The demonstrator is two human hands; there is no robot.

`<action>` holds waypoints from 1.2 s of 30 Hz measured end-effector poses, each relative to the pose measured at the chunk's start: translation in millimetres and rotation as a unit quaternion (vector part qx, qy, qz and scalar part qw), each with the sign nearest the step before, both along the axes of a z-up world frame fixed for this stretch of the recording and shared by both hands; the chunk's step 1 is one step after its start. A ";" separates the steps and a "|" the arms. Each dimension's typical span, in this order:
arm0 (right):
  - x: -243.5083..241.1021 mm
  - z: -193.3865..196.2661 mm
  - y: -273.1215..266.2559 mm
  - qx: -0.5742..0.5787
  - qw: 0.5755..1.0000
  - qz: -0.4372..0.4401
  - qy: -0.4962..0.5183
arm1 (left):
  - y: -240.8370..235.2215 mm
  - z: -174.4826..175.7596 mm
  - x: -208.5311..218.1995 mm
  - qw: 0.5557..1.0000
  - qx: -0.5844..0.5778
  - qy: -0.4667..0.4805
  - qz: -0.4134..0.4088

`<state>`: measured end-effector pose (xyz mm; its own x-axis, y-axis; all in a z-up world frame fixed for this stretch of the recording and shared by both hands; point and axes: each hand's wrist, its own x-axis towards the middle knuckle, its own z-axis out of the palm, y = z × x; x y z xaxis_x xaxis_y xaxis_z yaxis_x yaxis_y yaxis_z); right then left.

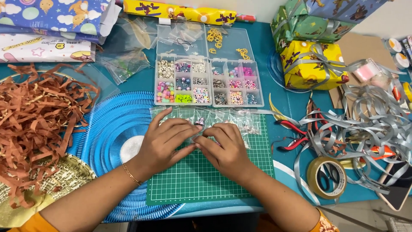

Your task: The person folds a cardboard box from a flat sheet, secures the base, and then fills the interior with shredded paper and small plastic packets.

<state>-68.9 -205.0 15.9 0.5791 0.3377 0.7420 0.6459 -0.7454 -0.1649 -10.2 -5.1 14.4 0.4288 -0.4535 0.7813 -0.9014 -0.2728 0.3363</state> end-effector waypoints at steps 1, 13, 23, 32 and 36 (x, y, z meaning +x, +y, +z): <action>-0.3 -1.0 0.2 0.000 1.000 -0.001 0.000 | 0.3 -0.5 0.5 1.000 0.000 0.000 -0.001; 26.5 46.0 -94.0 0.009 0.979 -0.200 -0.037 | 3.9 3.8 5.8 0.993 -0.017 0.118 0.005; 62.5 -24.1 -141.6 -0.118 0.936 -0.267 0.196 | 2.5 3.8 5.6 0.989 -0.007 0.151 -0.009; 55.6 1.2 -139.6 0.021 0.961 -0.255 0.103 | 1.3 0.6 5.4 0.989 0.008 0.150 -0.015; 62.1 -18.2 -149.1 -0.006 0.949 -0.283 0.141 | 0.7 2.5 4.7 0.986 0.010 0.165 -0.015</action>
